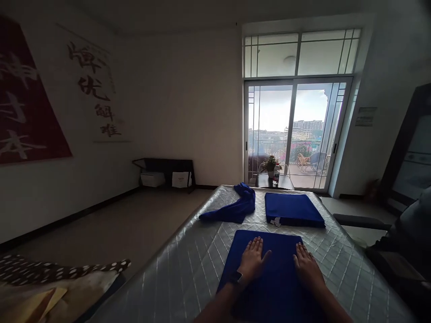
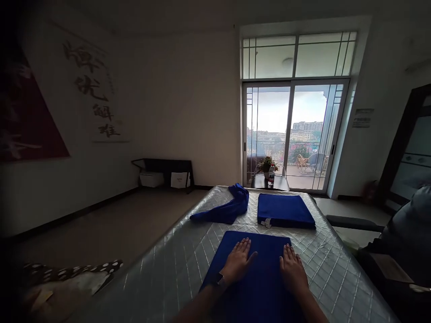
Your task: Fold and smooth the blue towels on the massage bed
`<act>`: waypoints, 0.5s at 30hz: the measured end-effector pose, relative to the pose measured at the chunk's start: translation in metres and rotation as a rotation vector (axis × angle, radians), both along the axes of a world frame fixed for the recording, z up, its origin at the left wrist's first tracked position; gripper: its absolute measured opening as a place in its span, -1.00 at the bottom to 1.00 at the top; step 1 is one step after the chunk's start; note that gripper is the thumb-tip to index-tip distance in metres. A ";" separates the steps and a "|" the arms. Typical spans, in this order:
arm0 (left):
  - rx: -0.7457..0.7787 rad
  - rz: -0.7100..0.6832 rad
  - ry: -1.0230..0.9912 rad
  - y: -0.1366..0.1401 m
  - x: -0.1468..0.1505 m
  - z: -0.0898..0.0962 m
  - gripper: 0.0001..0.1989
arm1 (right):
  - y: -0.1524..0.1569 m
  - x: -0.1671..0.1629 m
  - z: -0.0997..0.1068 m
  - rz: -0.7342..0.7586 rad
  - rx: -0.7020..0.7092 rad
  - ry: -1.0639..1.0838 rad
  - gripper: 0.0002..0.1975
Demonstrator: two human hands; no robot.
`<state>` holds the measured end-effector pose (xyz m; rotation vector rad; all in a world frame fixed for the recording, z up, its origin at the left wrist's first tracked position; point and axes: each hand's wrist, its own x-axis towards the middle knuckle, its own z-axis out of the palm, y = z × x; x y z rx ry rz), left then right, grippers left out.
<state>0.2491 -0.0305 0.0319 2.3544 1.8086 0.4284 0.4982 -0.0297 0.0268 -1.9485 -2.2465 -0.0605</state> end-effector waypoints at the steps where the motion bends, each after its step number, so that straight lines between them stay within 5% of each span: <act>1: -0.003 0.040 0.024 -0.003 -0.015 0.001 -0.19 | -0.001 -0.001 0.003 0.008 -0.006 -0.002 -0.36; 8: -0.008 0.141 0.094 -0.029 -0.075 0.008 -0.12 | -0.030 -0.001 0.019 0.043 -0.001 0.012 -0.39; 13: -0.028 0.136 0.080 -0.030 -0.059 0.010 -0.07 | -0.065 0.016 -0.023 0.093 -0.038 0.085 -0.37; 15: 0.009 0.044 0.054 -0.025 -0.031 0.002 -0.11 | -0.071 0.020 -0.046 0.088 0.123 0.117 -0.44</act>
